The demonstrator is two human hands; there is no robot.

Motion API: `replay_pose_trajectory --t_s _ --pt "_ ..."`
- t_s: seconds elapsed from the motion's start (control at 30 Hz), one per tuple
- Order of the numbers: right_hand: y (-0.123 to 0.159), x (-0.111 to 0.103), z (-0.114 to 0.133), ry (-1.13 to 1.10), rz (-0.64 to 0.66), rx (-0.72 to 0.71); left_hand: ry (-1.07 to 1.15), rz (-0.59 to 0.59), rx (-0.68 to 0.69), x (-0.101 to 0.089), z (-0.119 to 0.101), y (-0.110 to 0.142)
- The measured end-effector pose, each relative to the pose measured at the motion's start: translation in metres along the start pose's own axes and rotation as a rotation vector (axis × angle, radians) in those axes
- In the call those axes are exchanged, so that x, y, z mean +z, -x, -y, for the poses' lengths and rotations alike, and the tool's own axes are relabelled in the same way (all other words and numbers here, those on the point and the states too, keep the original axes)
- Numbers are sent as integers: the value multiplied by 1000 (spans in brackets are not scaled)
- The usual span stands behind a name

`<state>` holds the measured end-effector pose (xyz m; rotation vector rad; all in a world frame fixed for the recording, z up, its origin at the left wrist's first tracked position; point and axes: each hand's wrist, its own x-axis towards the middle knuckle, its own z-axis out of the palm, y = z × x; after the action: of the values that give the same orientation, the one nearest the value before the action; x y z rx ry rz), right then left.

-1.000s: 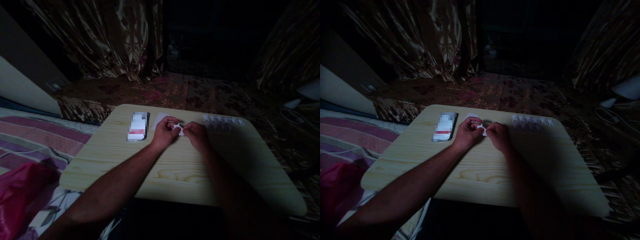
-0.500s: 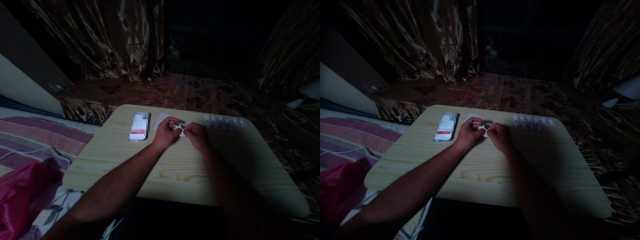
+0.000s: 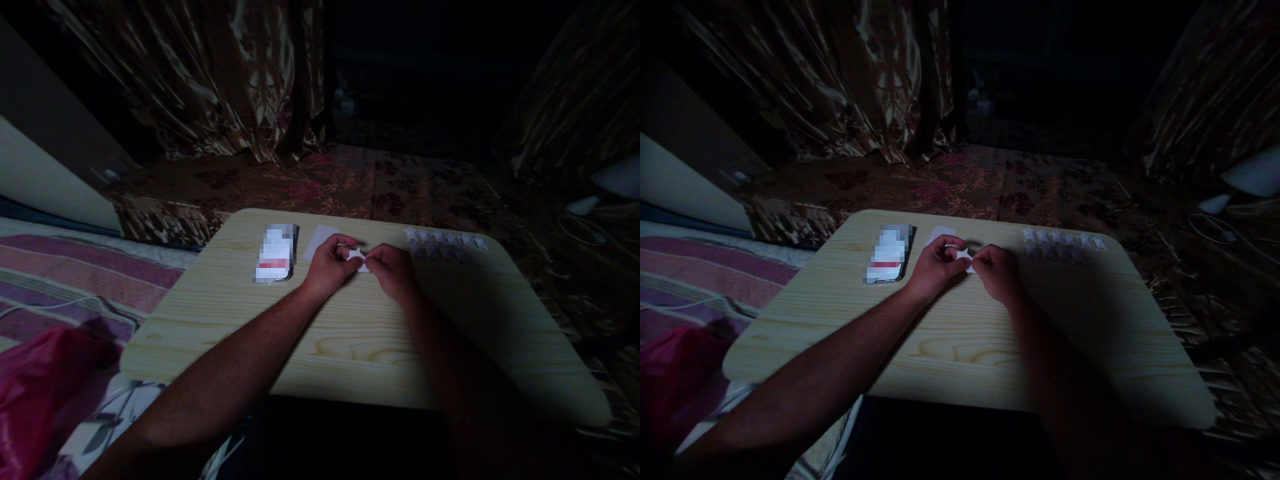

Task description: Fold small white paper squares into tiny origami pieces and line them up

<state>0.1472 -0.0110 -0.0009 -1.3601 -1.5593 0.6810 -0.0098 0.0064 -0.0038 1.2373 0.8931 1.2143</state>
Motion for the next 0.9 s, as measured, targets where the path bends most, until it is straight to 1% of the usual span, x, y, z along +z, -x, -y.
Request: replay_pose_trajectory --t_s 0.1,0.2,0.37,0.5,0.7,0.9 --pt "-1 -1 -1 -14 -18 8 -5 -9 -5 0 2 0" --pt "-1 0 -1 -26 -32 10 44 -15 -22 1 4 -1" --pt "0 -1 1 -73 -5 -4 92 -45 -49 2 4 -1" --pt "1 -2 4 -54 -7 -2 136 -26 -55 2 3 -1" --pt "1 -2 4 -45 -3 2 142 -13 -58 3 3 0" --pt "0 -1 4 -95 -26 -9 132 1 -57 3 3 0"
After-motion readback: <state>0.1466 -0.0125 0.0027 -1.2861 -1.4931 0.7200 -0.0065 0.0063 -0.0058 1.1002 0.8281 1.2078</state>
